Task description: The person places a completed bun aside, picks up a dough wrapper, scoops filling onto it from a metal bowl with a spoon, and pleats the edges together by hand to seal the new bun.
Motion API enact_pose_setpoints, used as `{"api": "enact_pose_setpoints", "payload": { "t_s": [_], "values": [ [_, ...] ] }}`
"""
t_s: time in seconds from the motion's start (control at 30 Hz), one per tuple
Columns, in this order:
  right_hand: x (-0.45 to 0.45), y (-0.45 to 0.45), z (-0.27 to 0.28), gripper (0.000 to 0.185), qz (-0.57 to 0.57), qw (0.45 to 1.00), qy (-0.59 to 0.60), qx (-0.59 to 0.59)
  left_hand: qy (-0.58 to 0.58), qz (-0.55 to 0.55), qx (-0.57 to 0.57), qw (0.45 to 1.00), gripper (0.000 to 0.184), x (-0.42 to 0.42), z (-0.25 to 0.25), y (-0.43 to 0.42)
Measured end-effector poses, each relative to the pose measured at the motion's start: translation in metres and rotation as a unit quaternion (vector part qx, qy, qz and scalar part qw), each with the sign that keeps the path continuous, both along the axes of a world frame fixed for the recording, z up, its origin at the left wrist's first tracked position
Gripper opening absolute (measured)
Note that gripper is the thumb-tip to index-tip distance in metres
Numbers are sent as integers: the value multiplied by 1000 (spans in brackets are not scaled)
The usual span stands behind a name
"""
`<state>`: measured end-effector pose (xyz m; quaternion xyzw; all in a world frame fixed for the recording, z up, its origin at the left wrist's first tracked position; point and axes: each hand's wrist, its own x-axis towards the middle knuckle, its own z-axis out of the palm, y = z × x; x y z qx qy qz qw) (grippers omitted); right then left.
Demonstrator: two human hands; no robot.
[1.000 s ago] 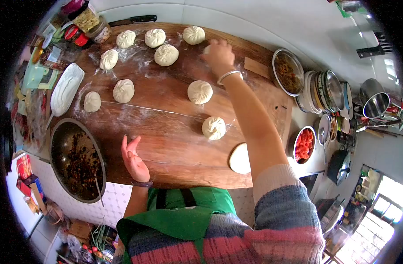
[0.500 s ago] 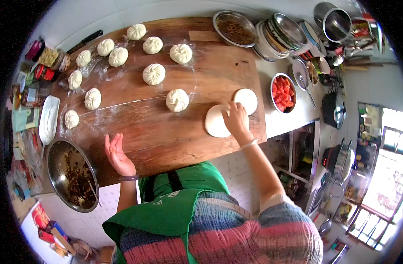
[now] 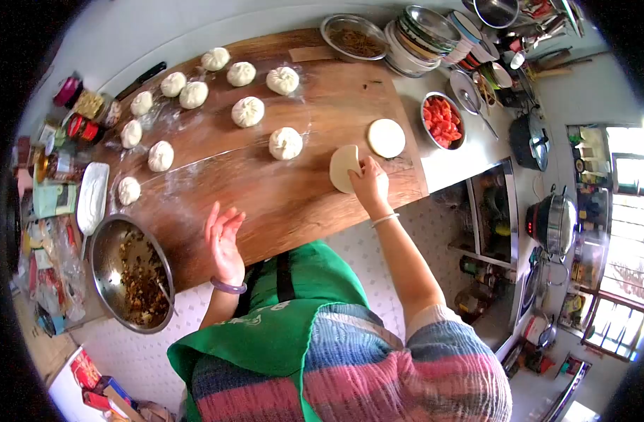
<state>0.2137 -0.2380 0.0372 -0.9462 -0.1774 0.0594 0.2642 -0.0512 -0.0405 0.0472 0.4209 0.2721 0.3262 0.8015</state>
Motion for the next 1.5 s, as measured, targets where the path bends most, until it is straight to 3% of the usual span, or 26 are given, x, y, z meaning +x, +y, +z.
{"api": "enact_pose_setpoints", "payload": {
  "t_s": [0.1, 0.17, 0.23, 0.3, 0.33, 0.43, 0.5, 0.53, 0.57, 0.67, 0.7, 0.73, 0.77, 0.87, 1.03, 1.13, 1.27, 1.4, 1.47, 1.5],
  "values": [
    [-35, 39, 55, 26, 73, 997, 0, 12, -14, -52, -61, 997, 60, -3, 25, 10],
    [-61, 67, 88, 23, 132, 984, 43, 112, -34, -75, -111, 990, 72, -7, 32, 20],
    [-88, 97, 140, 24, 166, 948, 209, 174, -80, -107, -226, 965, 77, -13, 45, 36],
    [-119, 126, 178, 25, 200, 869, 366, 267, -95, -111, -323, 935, 86, -27, 80, 53],
    [-135, 140, 192, 28, 214, 849, 392, 283, -162, -128, -344, 916, 88, -37, 88, 60],
    [-170, 181, 200, 28, 319, 835, 377, 242, -376, -156, -410, 816, 94, -73, 112, 80],
    [-190, 205, 183, 26, 383, 867, 208, 243, -369, -81, -376, 846, 93, -104, 126, 92],
    [-197, 216, 177, 29, 409, 870, 136, 238, -284, -41, -350, 892, 92, -123, 125, 100],
    [-204, 224, 172, 32, 432, 869, 63, 233, -308, -9, -339, 889, 89, -144, 120, 106],
    [-241, 237, 139, 48, 643, 757, -69, 96, -315, 36, -267, 910, 86, -219, 119, 128],
    [-258, 242, 134, 54, 690, 722, -49, 27, -310, 50, -233, 921, 86, -246, 108, 136],
    [-272, 241, 114, 58, 721, 683, -119, -12, -252, 119, -216, 936, 86, -269, 105, 144],
    [-286, 242, 102, 54, 734, 663, -146, -4, -193, 187, -197, 943, 86, -289, 103, 152],
    [-306, 256, 93, 41, 784, 612, -98, -13, -185, 300, -214, 911, 86, -338, 85, 167],
    [-314, 272, 82, 29, 825, 548, -132, 37, -221, 326, -217, 893, 88, -359, 62, 170],
    [-313, 281, 86, 26, 827, 549, -114, 42, -252, 318, -228, 885, 88, -363, 39, 168],
    [-317, 300, 80, 25, 793, 591, -115, 86, -282, 327, -235, 871, 86, -359, 29, 169],
    [-327, 336, 84, 26, 699, 693, -112, 135, -339, 300, -229, 862, 85, -361, 24, 169],
    [-343, 363, 71, 26, 673, 707, -111, 187, -413, 251, -227, 845, 85, -366, 9, 170],
    [-350, 376, 64, 26, 658, 713, -112, 212, -383, 275, -235, 850, 84, -364, 11, 170]
  ]
}}
